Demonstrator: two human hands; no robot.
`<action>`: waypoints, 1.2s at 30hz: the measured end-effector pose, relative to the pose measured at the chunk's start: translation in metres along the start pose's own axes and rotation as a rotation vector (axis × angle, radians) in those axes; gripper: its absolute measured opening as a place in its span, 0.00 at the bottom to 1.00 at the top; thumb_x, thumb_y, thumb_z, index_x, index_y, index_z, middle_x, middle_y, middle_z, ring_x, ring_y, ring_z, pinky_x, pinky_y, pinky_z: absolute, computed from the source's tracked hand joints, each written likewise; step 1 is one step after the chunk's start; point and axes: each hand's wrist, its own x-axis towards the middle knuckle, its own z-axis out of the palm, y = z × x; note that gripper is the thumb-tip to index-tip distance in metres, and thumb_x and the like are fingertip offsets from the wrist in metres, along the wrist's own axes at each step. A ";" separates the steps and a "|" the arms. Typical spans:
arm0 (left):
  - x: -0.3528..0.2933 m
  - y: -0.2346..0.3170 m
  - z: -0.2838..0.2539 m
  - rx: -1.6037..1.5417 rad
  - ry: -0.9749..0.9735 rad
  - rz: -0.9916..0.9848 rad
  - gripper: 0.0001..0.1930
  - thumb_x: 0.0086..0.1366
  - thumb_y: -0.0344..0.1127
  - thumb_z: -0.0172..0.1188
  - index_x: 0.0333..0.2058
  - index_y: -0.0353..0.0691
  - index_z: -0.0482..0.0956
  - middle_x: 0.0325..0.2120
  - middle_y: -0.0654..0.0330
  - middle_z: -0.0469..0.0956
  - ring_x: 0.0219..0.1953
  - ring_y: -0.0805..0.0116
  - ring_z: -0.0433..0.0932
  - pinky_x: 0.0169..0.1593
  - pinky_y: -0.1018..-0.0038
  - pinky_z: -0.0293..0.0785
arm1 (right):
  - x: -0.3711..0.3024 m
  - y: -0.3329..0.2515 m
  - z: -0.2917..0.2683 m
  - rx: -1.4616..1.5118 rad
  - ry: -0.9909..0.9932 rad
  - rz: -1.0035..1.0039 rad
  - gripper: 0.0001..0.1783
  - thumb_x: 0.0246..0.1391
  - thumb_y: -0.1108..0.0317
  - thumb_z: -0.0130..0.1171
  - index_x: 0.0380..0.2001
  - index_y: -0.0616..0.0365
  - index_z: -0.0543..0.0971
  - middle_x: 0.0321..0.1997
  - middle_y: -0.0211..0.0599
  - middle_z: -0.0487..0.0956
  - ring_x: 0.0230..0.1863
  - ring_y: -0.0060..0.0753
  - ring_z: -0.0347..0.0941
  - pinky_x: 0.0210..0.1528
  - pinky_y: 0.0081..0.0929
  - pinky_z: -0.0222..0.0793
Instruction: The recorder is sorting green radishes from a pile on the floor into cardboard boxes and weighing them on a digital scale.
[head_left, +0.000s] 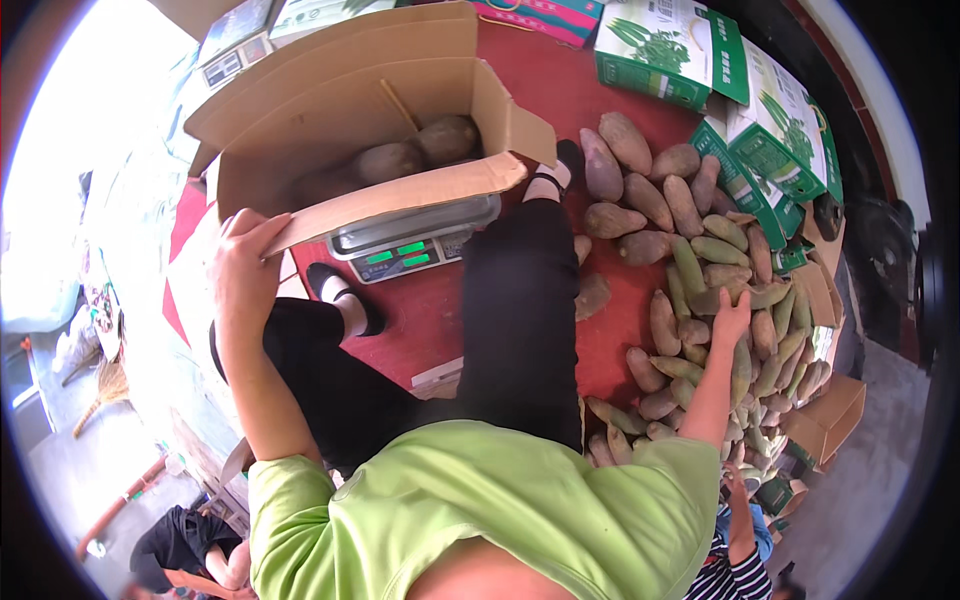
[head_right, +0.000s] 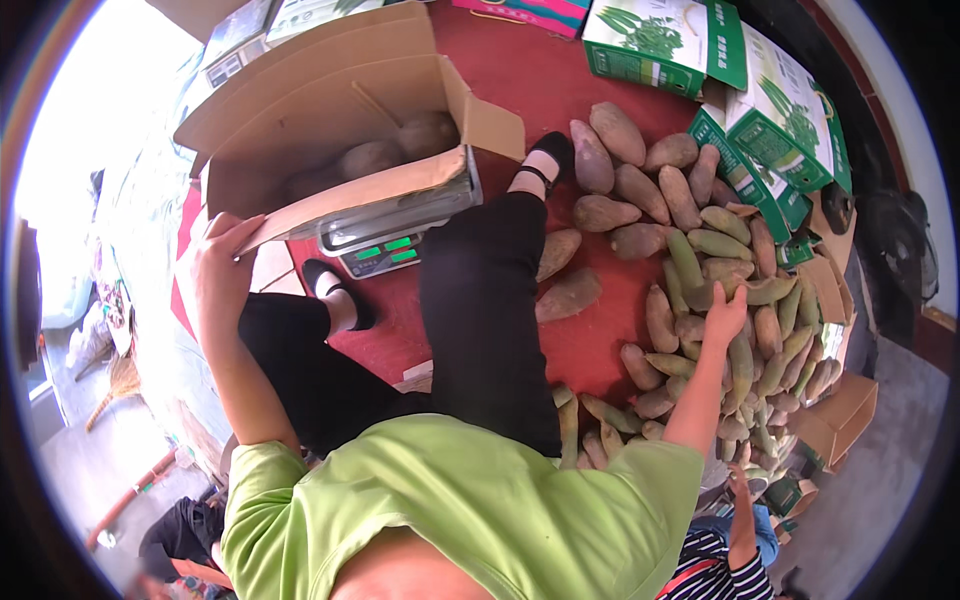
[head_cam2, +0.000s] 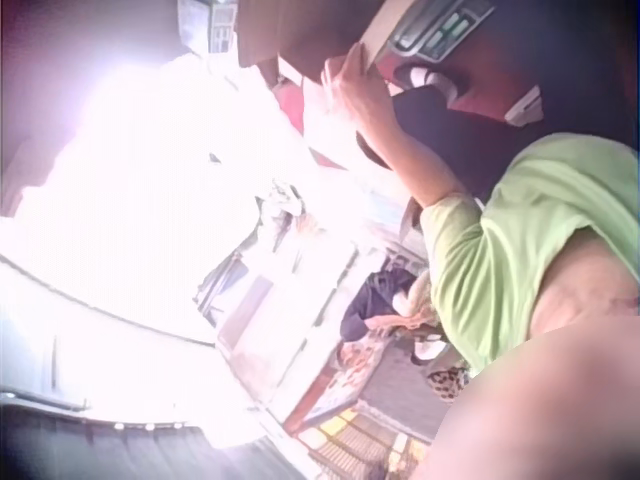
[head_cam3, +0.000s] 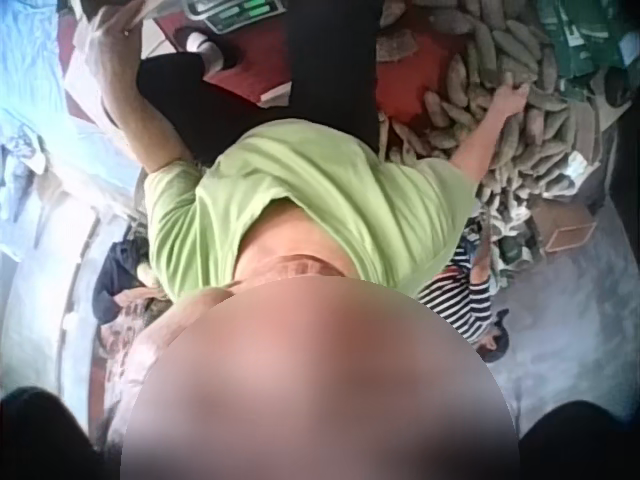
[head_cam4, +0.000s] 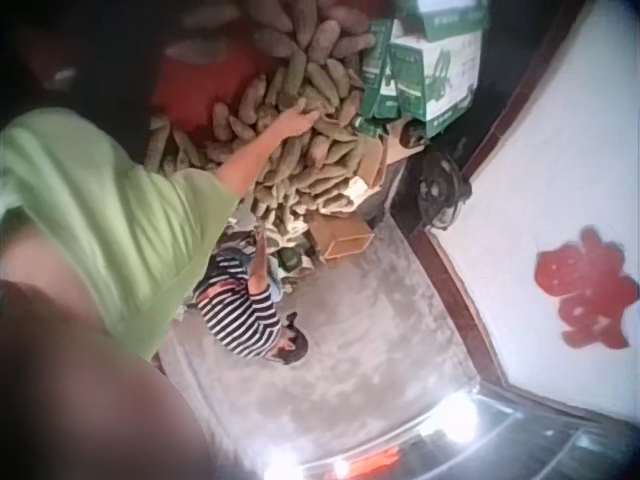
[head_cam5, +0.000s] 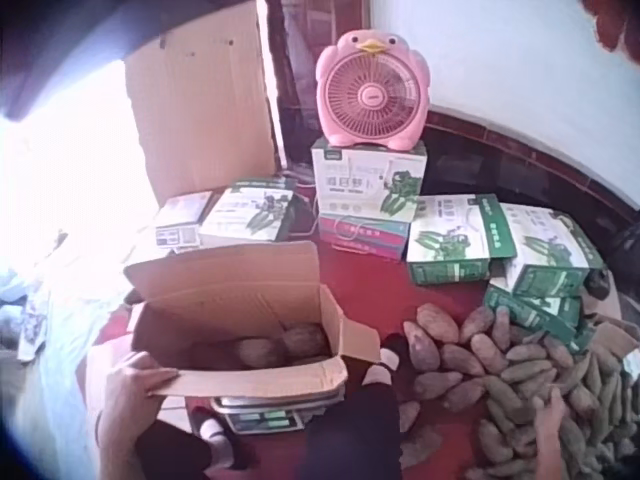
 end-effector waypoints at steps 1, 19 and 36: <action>-0.001 -0.003 0.001 0.004 0.003 0.013 0.16 0.47 0.23 0.61 0.37 0.43 0.83 0.29 0.61 0.75 0.38 0.61 0.74 0.40 0.67 0.71 | 0.003 -0.011 -0.007 0.292 0.006 -0.038 0.22 0.51 0.65 0.62 0.48 0.62 0.72 0.42 0.47 0.76 0.42 0.41 0.72 0.47 0.36 0.68; -0.005 -0.010 0.000 -0.069 0.003 0.121 0.14 0.50 0.25 0.60 0.38 0.41 0.83 0.27 0.56 0.73 0.35 0.57 0.74 0.39 0.66 0.70 | -0.088 -0.398 -0.156 1.775 -0.461 -0.744 0.18 0.53 0.74 0.60 0.48 0.62 0.72 0.41 0.31 0.76 0.41 0.20 0.72 0.45 0.18 0.68; -0.002 -0.019 0.003 -0.072 -0.005 0.209 0.11 0.56 0.25 0.60 0.40 0.35 0.81 0.28 0.56 0.75 0.31 0.60 0.75 0.38 0.70 0.70 | -0.054 -0.196 0.011 0.884 -0.215 -0.290 0.12 0.47 0.68 0.59 0.37 0.60 0.79 0.36 0.44 0.81 0.40 0.39 0.78 0.43 0.31 0.71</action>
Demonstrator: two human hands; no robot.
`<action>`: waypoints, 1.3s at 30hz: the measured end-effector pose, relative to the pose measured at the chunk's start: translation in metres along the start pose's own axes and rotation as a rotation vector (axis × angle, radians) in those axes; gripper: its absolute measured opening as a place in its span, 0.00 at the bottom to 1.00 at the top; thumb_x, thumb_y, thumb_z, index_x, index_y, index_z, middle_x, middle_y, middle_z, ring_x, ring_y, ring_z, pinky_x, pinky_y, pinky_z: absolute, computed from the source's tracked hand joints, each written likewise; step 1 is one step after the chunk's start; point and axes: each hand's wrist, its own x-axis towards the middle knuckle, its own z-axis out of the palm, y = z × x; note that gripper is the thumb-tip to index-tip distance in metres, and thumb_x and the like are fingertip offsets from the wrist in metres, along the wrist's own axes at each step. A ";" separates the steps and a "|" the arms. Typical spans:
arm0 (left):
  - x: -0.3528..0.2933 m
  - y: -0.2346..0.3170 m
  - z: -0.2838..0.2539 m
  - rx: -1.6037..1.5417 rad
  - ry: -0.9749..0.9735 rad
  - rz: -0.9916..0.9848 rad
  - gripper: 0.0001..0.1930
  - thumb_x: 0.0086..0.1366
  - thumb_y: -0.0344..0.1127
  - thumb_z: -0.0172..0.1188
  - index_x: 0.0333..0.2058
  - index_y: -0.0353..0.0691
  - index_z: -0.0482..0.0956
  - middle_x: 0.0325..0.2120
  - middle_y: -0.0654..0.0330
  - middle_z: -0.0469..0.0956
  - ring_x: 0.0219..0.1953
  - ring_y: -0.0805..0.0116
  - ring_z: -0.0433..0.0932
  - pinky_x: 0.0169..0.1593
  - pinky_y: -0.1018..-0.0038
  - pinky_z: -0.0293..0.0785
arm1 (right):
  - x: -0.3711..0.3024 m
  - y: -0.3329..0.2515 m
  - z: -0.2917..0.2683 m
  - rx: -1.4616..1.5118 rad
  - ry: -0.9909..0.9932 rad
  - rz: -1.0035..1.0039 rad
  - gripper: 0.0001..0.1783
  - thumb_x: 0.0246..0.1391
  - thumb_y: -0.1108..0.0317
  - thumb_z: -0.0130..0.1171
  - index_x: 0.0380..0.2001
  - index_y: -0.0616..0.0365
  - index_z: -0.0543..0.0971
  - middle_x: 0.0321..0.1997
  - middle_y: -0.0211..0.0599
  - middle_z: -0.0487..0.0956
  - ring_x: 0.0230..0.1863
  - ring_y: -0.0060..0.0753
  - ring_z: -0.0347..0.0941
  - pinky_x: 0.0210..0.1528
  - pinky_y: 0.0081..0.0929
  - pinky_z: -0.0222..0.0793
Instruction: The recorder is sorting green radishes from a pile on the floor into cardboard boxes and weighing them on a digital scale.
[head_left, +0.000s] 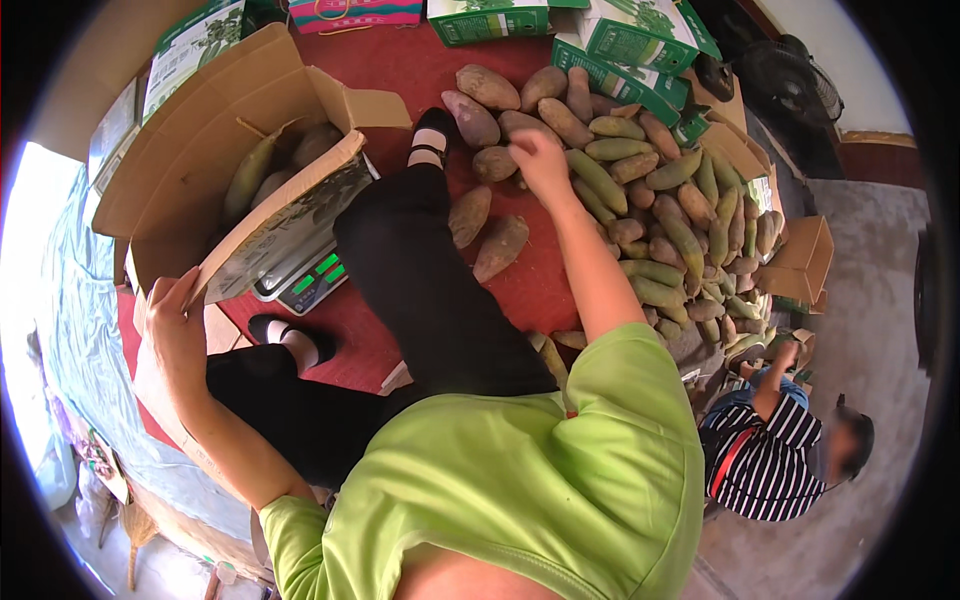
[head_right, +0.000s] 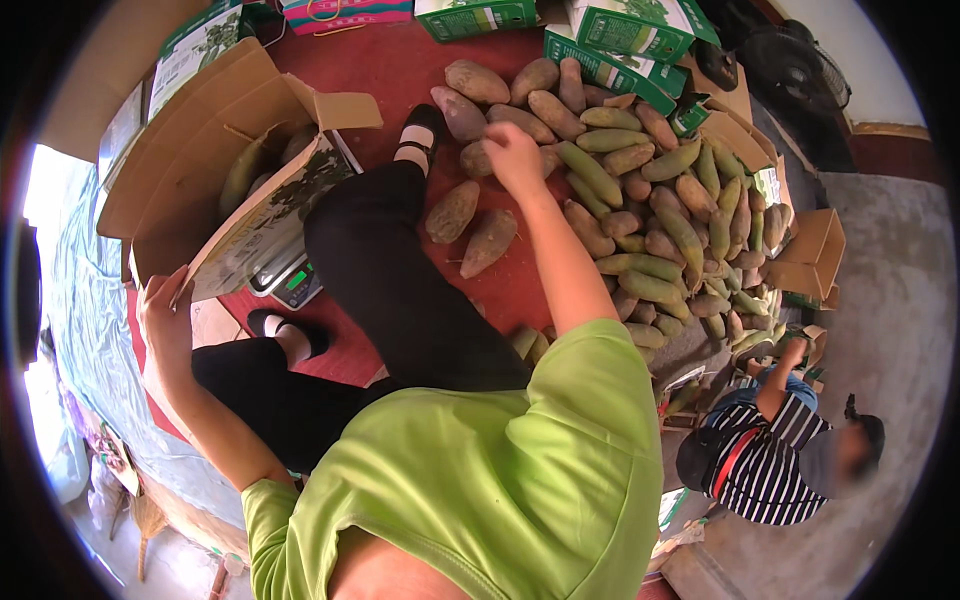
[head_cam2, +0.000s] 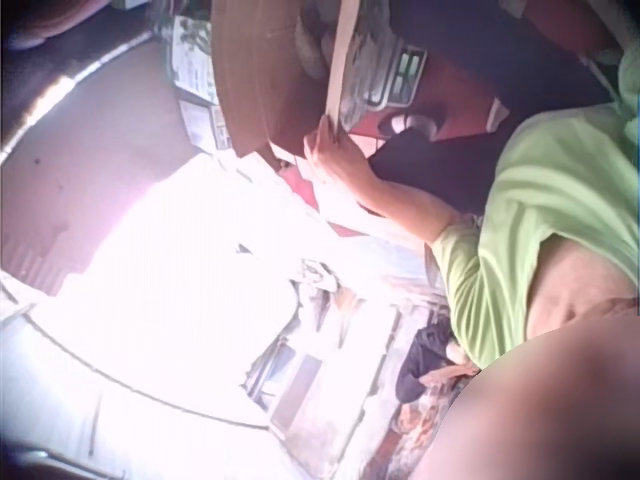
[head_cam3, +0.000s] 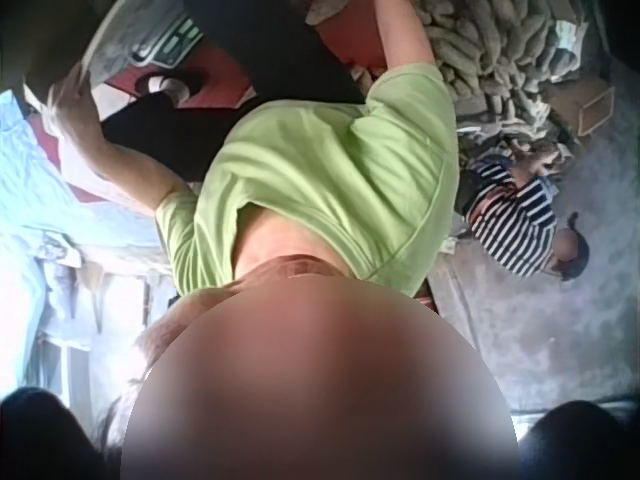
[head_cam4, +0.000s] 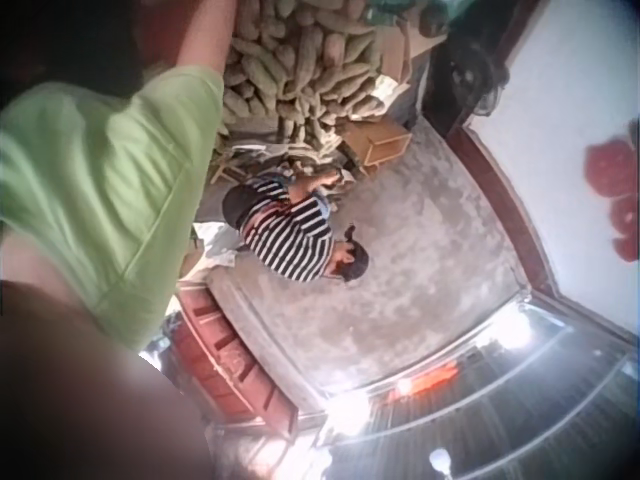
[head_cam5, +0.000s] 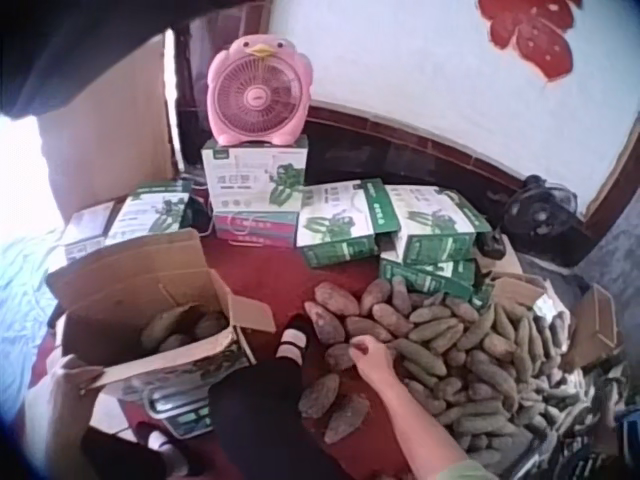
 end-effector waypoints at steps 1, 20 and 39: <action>0.001 0.003 -0.001 -0.019 -0.012 -0.018 0.11 0.57 0.26 0.60 0.40 0.35 0.81 0.28 0.56 0.75 0.32 0.60 0.75 0.39 0.70 0.70 | -0.006 0.035 -0.012 -0.085 -0.016 0.079 0.14 0.47 0.66 0.60 0.38 0.58 0.79 0.38 0.45 0.80 0.42 0.45 0.77 0.45 0.34 0.70; 0.009 0.008 0.001 -0.079 -0.041 -0.169 0.14 0.52 0.20 0.61 0.40 0.34 0.80 0.27 0.58 0.74 0.32 0.65 0.74 0.38 0.76 0.69 | 0.017 0.170 -0.107 -1.023 -0.114 0.610 0.35 0.48 0.58 0.60 0.60 0.49 0.62 0.62 0.37 0.64 0.62 0.46 0.59 0.59 0.44 0.64; 0.016 0.019 -0.001 0.024 0.002 -0.253 0.15 0.44 0.21 0.64 0.35 0.40 0.83 0.24 0.60 0.72 0.28 0.62 0.74 0.33 0.71 0.69 | 0.014 0.176 -0.078 -1.150 -0.246 0.542 0.35 0.38 0.60 0.70 0.52 0.46 0.65 0.52 0.36 0.73 0.57 0.45 0.66 0.55 0.51 0.66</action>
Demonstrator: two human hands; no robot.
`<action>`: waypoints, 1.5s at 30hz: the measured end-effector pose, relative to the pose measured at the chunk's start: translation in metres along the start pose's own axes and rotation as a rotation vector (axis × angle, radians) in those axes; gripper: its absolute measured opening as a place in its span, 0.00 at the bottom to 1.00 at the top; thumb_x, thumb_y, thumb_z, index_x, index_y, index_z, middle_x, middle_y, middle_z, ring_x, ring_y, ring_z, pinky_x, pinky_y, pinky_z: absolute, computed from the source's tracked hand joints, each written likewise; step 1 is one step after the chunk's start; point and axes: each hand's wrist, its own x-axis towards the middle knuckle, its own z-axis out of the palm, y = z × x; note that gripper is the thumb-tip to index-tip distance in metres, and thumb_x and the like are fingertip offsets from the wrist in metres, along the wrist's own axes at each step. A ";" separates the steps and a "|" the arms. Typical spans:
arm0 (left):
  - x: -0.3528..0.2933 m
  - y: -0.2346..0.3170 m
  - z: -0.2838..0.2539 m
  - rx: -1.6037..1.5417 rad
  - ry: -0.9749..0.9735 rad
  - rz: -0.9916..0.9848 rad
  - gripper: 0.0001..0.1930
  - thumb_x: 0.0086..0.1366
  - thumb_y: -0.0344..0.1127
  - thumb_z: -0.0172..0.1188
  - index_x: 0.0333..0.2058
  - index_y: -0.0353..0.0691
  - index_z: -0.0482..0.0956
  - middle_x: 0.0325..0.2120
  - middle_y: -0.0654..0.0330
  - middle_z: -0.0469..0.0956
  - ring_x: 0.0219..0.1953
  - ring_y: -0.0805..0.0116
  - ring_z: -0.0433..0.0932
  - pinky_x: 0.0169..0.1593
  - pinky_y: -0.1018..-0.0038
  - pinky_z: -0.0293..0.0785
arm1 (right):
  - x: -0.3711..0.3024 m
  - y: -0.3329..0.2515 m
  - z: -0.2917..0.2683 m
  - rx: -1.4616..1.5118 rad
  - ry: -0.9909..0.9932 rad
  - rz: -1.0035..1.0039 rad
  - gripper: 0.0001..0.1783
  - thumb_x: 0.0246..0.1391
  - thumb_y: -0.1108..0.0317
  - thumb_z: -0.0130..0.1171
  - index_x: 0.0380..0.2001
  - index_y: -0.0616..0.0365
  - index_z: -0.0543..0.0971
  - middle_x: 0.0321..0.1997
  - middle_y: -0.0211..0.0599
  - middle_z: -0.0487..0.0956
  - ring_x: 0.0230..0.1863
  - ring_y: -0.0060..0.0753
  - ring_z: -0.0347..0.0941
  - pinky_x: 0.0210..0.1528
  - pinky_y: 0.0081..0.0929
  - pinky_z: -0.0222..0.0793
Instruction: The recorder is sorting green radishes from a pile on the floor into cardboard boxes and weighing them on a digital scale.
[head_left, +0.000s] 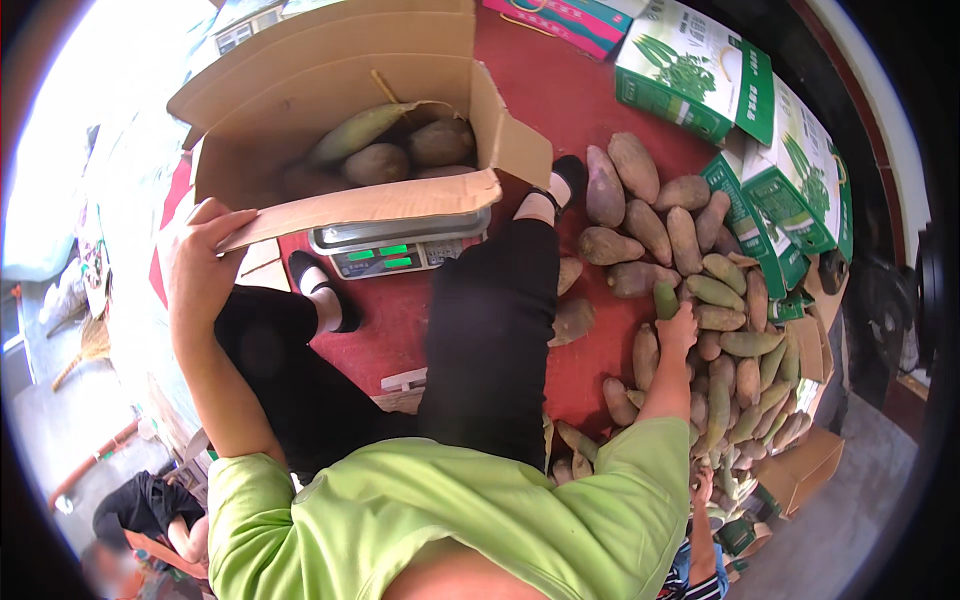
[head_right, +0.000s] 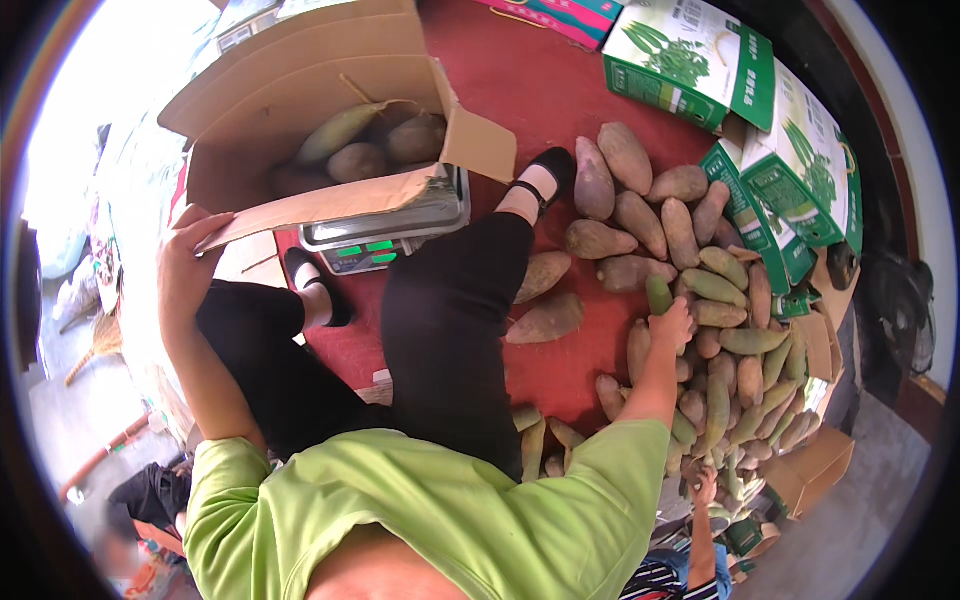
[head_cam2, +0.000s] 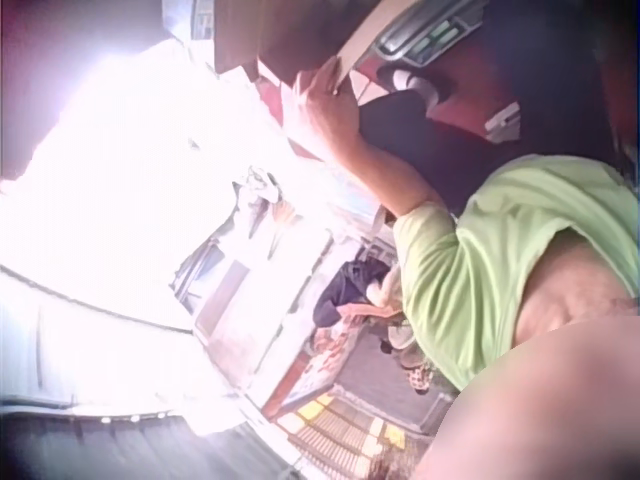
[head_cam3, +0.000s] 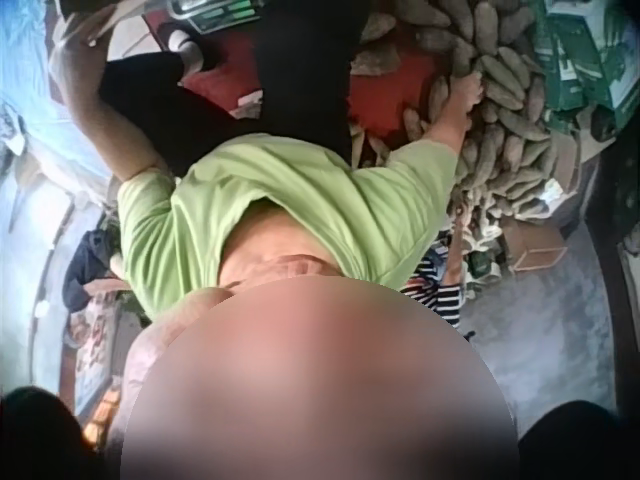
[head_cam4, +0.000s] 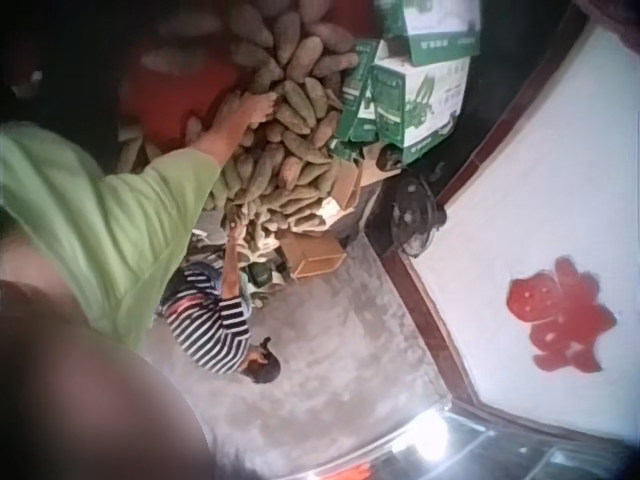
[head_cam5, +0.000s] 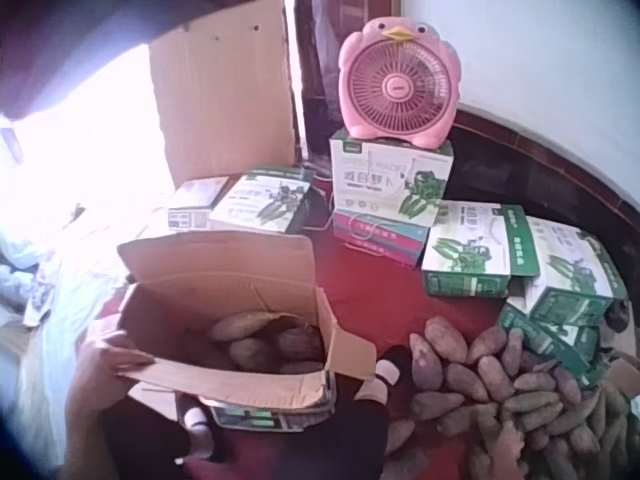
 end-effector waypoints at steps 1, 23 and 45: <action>0.000 0.001 0.000 0.010 0.003 -0.001 0.15 0.44 0.22 0.64 0.35 0.40 0.83 0.24 0.60 0.73 0.29 0.62 0.74 0.33 0.70 0.69 | -0.006 -0.001 0.000 0.002 -0.004 -0.040 0.36 0.38 0.61 0.70 0.51 0.46 0.65 0.52 0.37 0.73 0.58 0.45 0.66 0.54 0.52 0.66; -0.016 -0.026 0.003 -0.131 -0.010 0.158 0.17 0.48 0.19 0.56 0.39 0.39 0.82 0.29 0.57 0.72 0.41 0.58 0.71 0.43 0.66 0.69 | -0.119 -0.129 -0.200 1.055 0.147 -0.916 0.28 0.41 0.71 0.68 0.47 0.62 0.69 0.44 0.40 0.74 0.44 0.31 0.71 0.48 0.29 0.66; -0.017 -0.030 0.002 -0.059 -0.001 0.279 0.15 0.56 0.23 0.54 0.43 0.40 0.80 0.32 0.53 0.76 0.37 0.54 0.75 0.41 0.66 0.70 | -0.318 -0.363 -0.271 0.682 0.532 -1.404 0.16 0.47 0.53 0.62 0.38 0.47 0.80 0.41 0.32 0.80 0.48 0.39 0.73 0.49 0.43 0.65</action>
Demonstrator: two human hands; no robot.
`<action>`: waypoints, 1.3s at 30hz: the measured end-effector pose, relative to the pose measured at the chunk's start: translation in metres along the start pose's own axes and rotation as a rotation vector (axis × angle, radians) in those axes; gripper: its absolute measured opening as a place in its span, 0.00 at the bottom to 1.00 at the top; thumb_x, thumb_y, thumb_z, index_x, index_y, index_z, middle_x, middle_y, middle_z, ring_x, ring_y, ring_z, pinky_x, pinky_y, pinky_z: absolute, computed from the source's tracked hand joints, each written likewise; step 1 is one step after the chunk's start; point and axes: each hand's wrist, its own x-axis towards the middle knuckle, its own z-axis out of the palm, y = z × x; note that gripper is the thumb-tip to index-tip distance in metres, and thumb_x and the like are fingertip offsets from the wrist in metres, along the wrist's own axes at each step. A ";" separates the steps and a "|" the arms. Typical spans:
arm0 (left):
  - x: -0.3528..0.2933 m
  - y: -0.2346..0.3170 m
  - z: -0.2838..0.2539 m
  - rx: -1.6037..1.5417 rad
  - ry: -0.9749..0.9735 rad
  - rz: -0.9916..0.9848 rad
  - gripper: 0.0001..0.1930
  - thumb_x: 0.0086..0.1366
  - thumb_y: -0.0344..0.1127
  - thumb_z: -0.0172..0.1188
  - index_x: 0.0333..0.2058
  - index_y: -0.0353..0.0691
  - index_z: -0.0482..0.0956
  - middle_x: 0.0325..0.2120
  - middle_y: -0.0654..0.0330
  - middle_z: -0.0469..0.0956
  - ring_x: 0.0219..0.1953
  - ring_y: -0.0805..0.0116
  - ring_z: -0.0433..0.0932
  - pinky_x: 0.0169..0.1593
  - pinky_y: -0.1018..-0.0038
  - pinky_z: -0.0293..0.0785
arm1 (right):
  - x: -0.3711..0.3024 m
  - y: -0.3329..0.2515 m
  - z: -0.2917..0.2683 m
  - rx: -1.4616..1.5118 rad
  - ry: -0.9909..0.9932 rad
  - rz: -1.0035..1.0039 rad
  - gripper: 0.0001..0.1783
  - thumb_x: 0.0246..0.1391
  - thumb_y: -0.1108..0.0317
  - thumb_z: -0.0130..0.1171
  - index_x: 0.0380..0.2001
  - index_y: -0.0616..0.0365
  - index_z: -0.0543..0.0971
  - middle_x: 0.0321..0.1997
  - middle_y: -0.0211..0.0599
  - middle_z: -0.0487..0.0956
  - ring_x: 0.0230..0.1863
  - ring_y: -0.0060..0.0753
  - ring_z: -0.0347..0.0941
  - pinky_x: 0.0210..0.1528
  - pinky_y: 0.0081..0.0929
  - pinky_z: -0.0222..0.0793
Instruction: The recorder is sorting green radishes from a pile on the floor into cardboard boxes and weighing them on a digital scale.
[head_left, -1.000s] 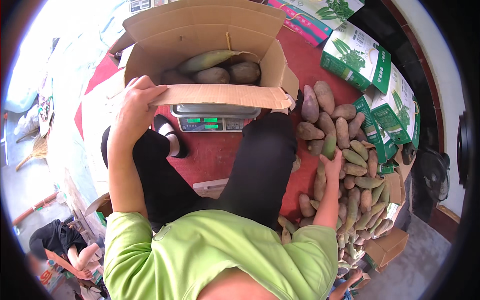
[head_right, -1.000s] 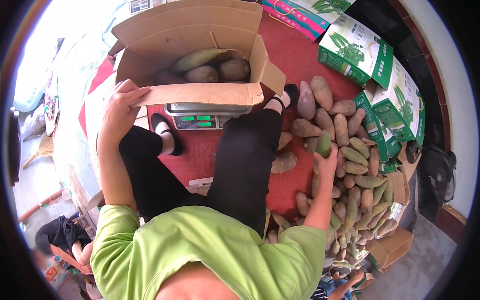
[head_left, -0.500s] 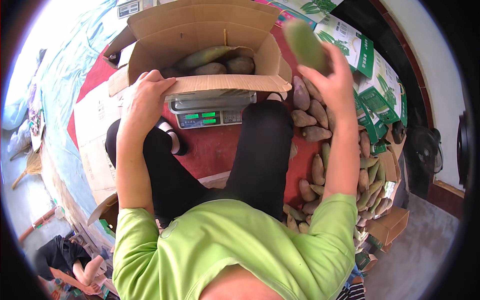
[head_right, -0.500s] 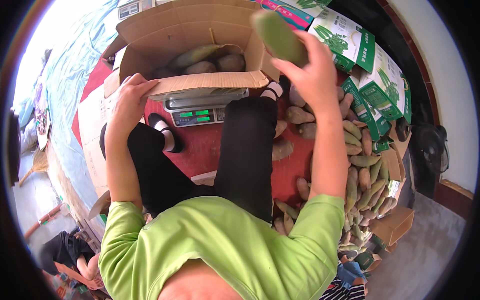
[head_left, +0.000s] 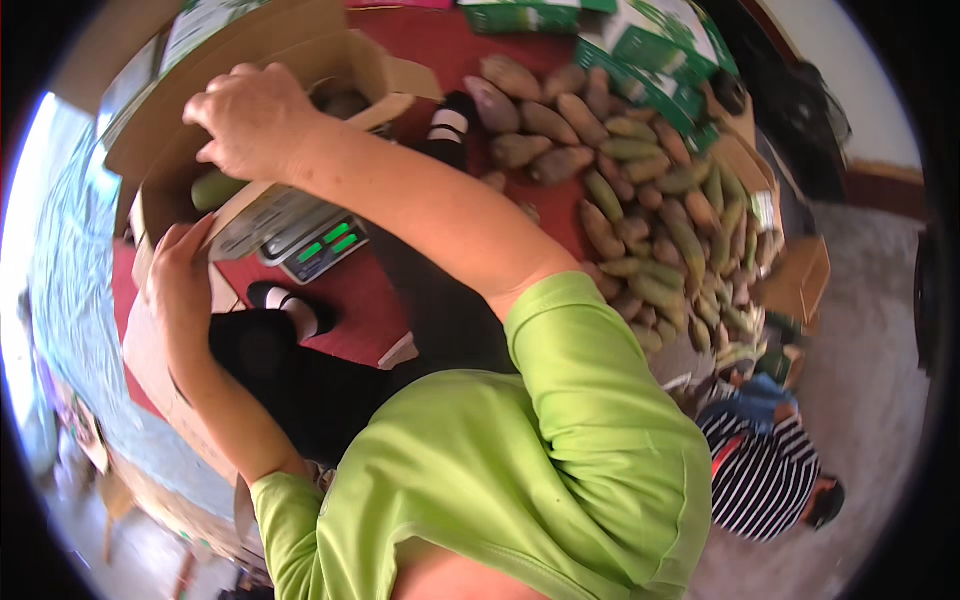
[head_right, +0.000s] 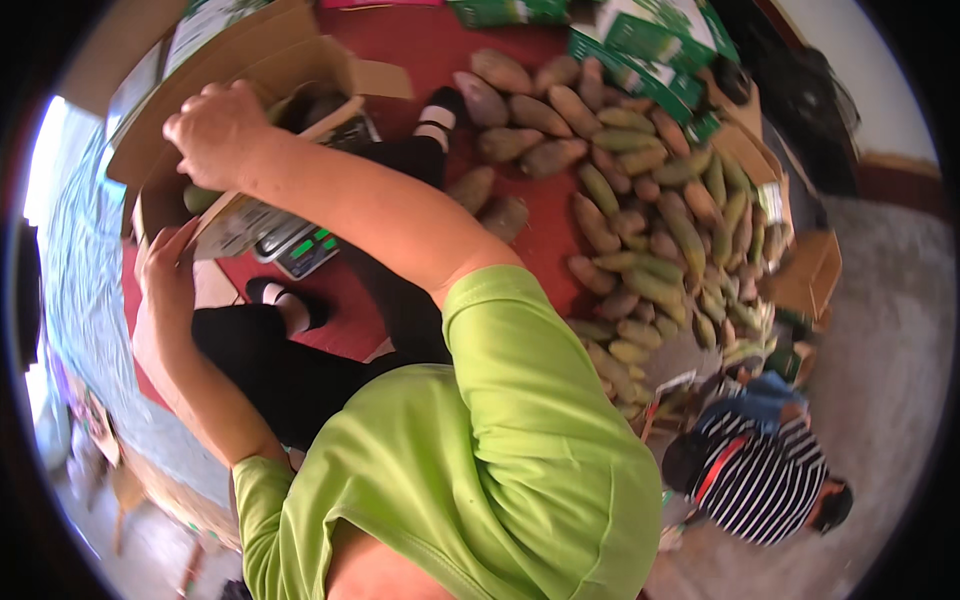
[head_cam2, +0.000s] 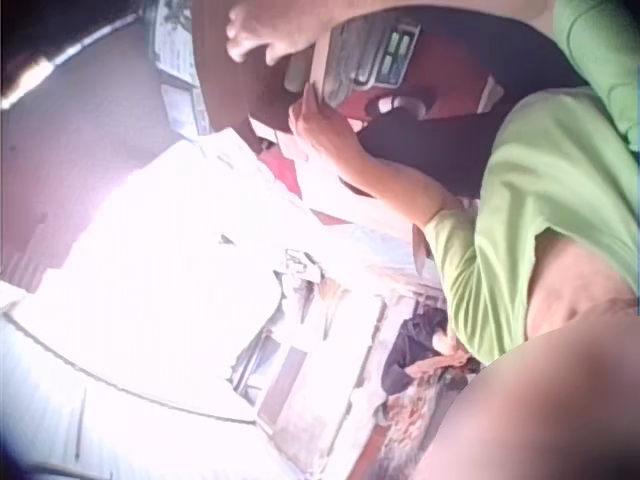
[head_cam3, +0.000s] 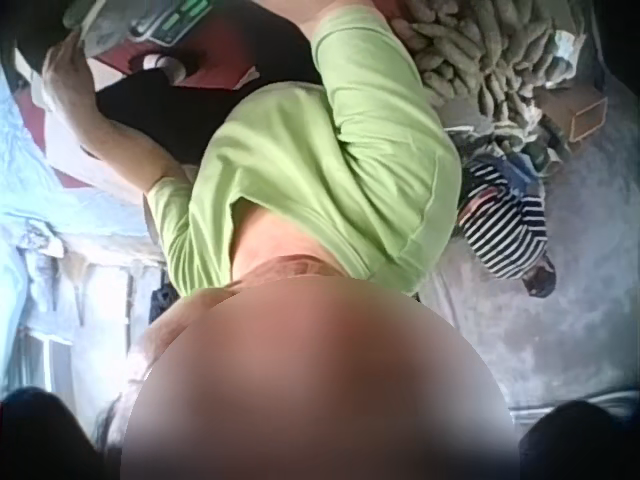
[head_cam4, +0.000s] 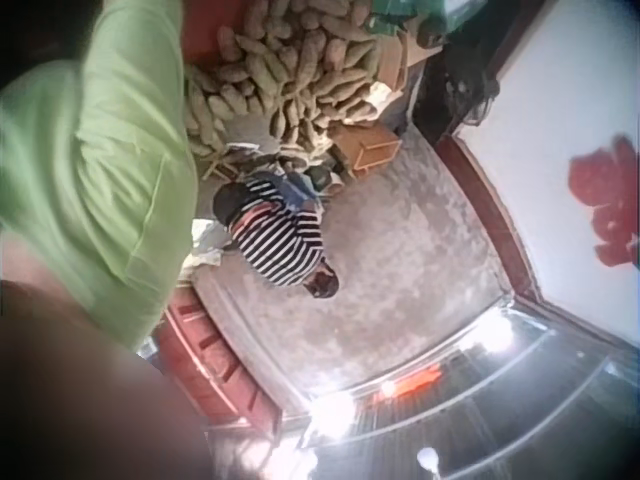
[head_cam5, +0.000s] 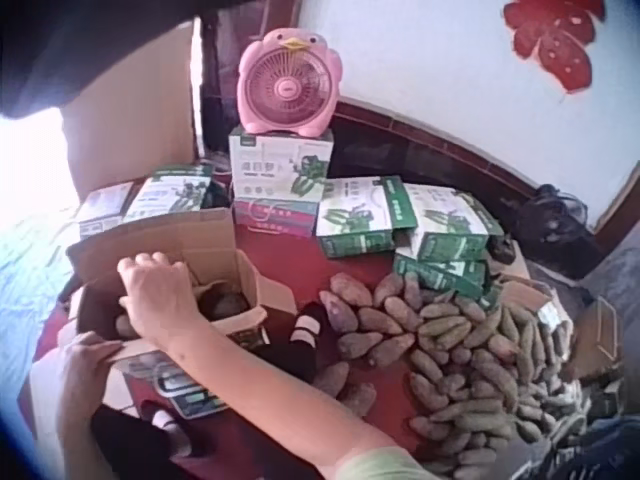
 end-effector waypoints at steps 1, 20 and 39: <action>0.001 0.000 0.000 -0.006 0.012 0.033 0.15 0.56 0.23 0.55 0.43 0.40 0.80 0.33 0.54 0.77 0.37 0.54 0.76 0.41 0.65 0.70 | -0.011 0.004 -0.008 0.066 0.092 0.020 0.14 0.46 0.56 0.63 0.36 0.48 0.80 0.39 0.32 0.80 0.46 0.39 0.73 0.47 0.42 0.65; 0.005 -0.036 0.015 -0.076 -0.030 0.010 0.14 0.62 0.23 0.53 0.46 0.39 0.79 0.36 0.56 0.78 0.39 0.62 0.77 0.44 0.73 0.71 | -0.478 0.186 -0.087 -0.448 -0.107 1.199 0.20 0.41 0.65 0.65 0.42 0.48 0.78 0.46 0.40 0.75 0.51 0.47 0.69 0.51 0.40 0.68; 0.009 -0.019 0.011 0.002 0.080 -0.062 0.10 0.60 0.25 0.55 0.40 0.41 0.80 0.33 0.55 0.78 0.36 0.56 0.78 0.42 0.72 0.71 | -0.577 0.211 -0.149 -0.883 -0.990 1.373 0.17 0.59 0.67 0.46 0.52 0.42 0.68 0.55 0.27 0.70 0.58 0.33 0.66 0.53 0.47 0.64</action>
